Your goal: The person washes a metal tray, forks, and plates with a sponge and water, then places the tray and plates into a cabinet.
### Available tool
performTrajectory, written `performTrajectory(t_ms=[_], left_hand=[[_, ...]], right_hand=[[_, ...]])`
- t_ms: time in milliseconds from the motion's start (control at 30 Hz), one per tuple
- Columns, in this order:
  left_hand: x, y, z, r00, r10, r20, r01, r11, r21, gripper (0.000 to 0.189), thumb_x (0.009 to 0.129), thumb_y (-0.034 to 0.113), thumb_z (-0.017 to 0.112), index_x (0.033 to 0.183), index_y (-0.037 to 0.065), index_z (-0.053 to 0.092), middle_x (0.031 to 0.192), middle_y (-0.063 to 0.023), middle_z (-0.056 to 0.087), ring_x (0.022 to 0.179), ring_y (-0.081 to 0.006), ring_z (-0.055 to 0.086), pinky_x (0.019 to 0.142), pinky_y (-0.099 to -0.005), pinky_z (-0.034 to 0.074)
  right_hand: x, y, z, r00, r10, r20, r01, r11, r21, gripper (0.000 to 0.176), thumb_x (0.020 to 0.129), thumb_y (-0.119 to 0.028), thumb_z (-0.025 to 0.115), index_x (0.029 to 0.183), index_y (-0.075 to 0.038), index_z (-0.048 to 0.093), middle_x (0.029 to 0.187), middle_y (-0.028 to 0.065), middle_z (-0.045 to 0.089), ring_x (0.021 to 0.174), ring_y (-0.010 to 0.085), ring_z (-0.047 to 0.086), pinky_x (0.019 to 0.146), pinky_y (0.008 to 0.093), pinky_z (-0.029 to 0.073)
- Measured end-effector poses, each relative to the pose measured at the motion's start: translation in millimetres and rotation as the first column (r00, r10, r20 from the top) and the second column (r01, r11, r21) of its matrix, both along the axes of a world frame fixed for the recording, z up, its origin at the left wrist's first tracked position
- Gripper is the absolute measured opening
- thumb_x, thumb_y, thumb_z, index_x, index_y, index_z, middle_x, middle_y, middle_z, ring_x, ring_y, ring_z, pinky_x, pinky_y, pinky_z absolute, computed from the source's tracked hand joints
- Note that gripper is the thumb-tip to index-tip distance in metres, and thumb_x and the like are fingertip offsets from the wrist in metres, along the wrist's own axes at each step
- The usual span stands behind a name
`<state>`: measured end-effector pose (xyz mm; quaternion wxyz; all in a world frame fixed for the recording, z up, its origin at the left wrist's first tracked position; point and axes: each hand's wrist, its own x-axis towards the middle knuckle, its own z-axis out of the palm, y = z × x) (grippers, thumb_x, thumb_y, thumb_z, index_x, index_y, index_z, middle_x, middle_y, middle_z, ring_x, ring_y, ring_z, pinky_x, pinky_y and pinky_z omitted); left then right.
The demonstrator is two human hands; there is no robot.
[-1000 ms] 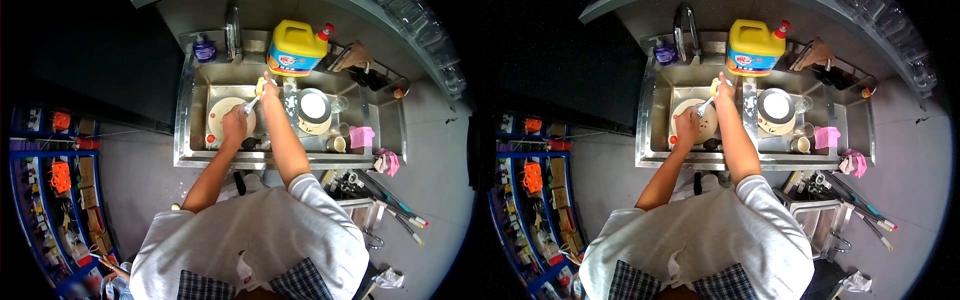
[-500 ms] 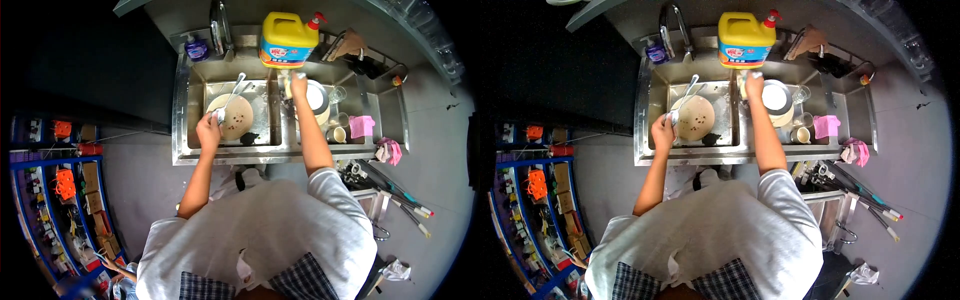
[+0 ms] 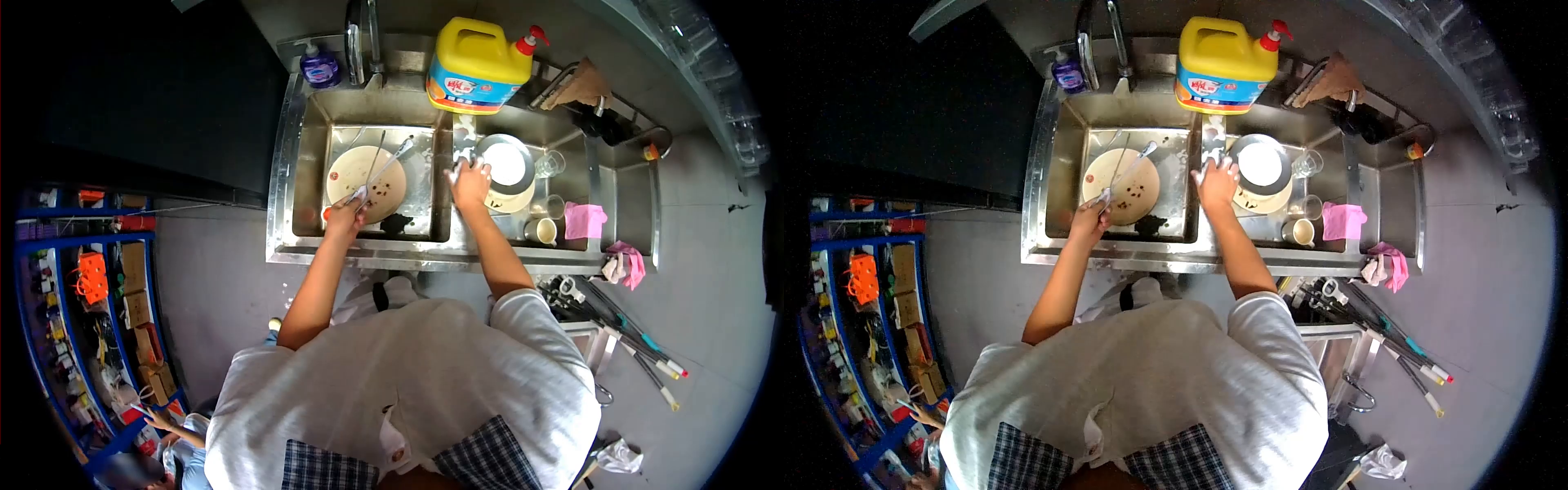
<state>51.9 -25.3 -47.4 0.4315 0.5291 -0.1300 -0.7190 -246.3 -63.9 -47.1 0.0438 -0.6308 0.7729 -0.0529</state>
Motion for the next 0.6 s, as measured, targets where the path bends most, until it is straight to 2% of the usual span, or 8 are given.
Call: performTrajectory(t_ms=[100,200,300,367,433,500,533,600], left_hand=[[3.8,-7.3,6.1,0.999,0.040,-0.011,-0.039,0.996,0.076,0.013,0.090,0.007,0.056,0.102,0.002,0.060,0.072,-0.0061,0.058,0.051,-0.0118,0.048,0.043,-0.0227,0.037],[13.9,-9.5,0.0,1.000,-0.003,0.022,0.003,1.000,0.003,0.013,0.091,0.011,0.055,0.100,0.002,0.059,0.066,-0.0055,0.056,0.049,-0.0122,0.046,0.043,-0.0242,0.037],[19.2,-25.4,0.6,0.990,-0.050,0.129,0.059,0.996,-0.067,0.012,0.092,0.014,0.055,0.089,0.003,0.059,0.060,-0.0038,0.053,0.045,-0.0117,0.045,0.042,-0.0254,0.034],[17.3,-33.1,11.3,0.967,-0.057,0.248,0.080,0.993,-0.083,0.016,0.092,0.014,0.055,0.082,0.003,0.058,0.057,-0.0026,0.050,0.044,-0.0115,0.043,0.040,-0.0253,0.031],[18.0,-42.5,13.0,0.952,-0.059,0.301,0.091,0.992,-0.092,0.015,0.092,0.012,0.054,0.084,0.002,0.062,0.057,-0.0025,0.051,0.043,-0.0107,0.044,0.040,-0.0258,0.030],[22.0,-52.1,-10.0,0.939,-0.038,0.341,0.100,0.981,-0.166,0.015,0.093,0.010,0.053,0.086,0.000,0.062,0.058,-0.0029,0.052,0.043,-0.0106,0.044,0.040,-0.0267,0.031],[26.1,-57.3,-16.3,0.922,-0.063,0.383,0.143,0.972,-0.186,0.014,0.092,0.007,0.052,0.092,0.001,0.064,0.060,-0.0034,0.055,0.043,-0.0121,0.047,0.039,-0.0276,0.034],[34.6,-74.4,-34.4,0.871,-0.121,0.476,0.255,0.939,-0.229,0.015,0.093,0.007,0.051,0.087,-0.001,0.063,0.058,-0.0039,0.053,0.043,-0.0123,0.046,0.039,-0.0301,0.034]], right_hand=[[7.3,4.2,11.5,0.999,-0.037,-0.004,0.037,0.999,0.008,0.071,0.079,-0.056,0.062,0.132,-0.013,0.043,0.126,0.0208,0.043,0.114,0.0379,0.040,0.092,0.0513,0.034],[10.7,-16.2,29.1,0.999,-0.035,0.041,0.038,0.996,-0.079,0.069,0.081,-0.047,0.063,0.134,-0.008,0.041,0.129,0.0216,0.041,0.113,0.0402,0.040,0.092,0.0521,0.035],[33.5,-102.0,21.2,0.824,0.179,0.537,-0.090,0.978,-0.188,0.056,0.082,-0.035,0.065,0.120,0.003,0.050,0.122,0.0272,0.051,0.112,0.0420,0.049,0.095,0.0473,0.040],[78.9,-169.0,33.2,0.775,0.359,0.520,-0.185,0.916,-0.356,0.050,0.082,-0.032,0.066,0.114,0.004,0.055,0.115,0.0289,0.056,0.109,0.0421,0.053,0.093,0.0451,0.043],[114.9,-229.2,26.9,0.772,0.348,0.532,-0.217,0.931,-0.294,0.045,0.082,-0.031,0.066,0.110,0.004,0.059,0.107,0.0277,0.061,0.101,0.0430,0.057,0.087,0.0459,0.047],[134.3,-243.8,30.0,0.812,0.153,0.563,-0.106,0.988,-0.115,0.037,0.081,-0.030,0.067,0.100,0.001,0.065,0.096,0.0262,0.064,0.093,0.0438,0.060,0.082,0.0468,0.049],[137.0,-238.2,29.5,0.823,0.256,0.507,-0.146,0.958,-0.246,0.031,0.081,-0.029,0.067,0.093,-0.001,0.067,0.091,0.0249,0.065,0.088,0.0446,0.061,0.078,0.0474,0.050],[135.2,-228.0,19.0,0.821,0.323,0.471,-0.240,0.943,-0.230,0.030,0.077,-0.025,0.067,0.093,0.001,0.066,0.093,0.0264,0.063,0.088,0.0440,0.060,0.079,0.0468,0.048]])
